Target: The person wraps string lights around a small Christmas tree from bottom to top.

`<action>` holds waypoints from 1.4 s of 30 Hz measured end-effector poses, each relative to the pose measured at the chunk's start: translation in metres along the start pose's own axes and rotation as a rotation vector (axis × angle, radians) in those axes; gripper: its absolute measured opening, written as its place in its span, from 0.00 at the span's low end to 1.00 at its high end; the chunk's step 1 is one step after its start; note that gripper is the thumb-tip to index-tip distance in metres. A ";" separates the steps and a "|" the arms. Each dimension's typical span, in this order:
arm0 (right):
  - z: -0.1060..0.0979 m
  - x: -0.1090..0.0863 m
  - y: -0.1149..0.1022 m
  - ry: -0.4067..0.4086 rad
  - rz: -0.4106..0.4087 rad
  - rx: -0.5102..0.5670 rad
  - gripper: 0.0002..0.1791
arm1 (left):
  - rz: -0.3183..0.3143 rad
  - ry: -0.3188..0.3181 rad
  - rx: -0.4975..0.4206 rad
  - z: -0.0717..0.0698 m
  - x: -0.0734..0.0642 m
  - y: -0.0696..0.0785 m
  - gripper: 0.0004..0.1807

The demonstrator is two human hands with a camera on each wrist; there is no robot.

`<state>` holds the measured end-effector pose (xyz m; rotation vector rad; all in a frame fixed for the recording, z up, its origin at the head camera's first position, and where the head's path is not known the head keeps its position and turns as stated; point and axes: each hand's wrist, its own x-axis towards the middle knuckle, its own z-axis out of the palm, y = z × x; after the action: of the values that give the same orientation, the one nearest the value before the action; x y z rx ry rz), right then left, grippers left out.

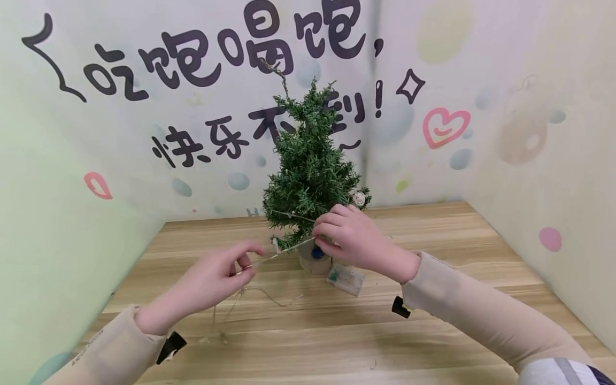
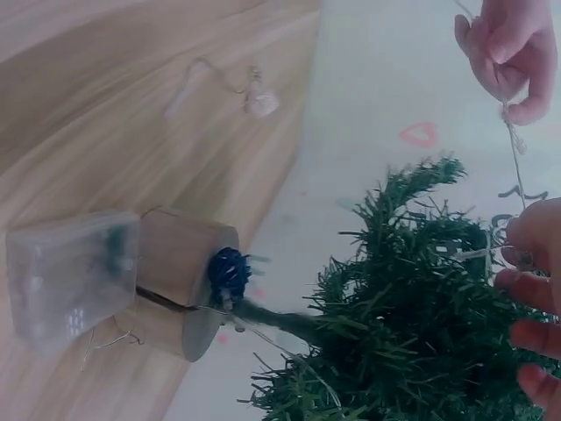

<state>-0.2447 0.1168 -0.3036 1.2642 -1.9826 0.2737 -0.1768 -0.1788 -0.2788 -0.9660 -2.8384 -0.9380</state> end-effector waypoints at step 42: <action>0.004 0.017 0.004 -0.033 0.521 0.443 0.04 | -0.110 0.380 0.187 -0.108 0.031 -0.004 0.11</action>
<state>-0.2538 0.1050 -0.2940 0.9777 -2.3372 0.9953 -0.2238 -0.2226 -0.1866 -0.5484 -2.6145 -0.7489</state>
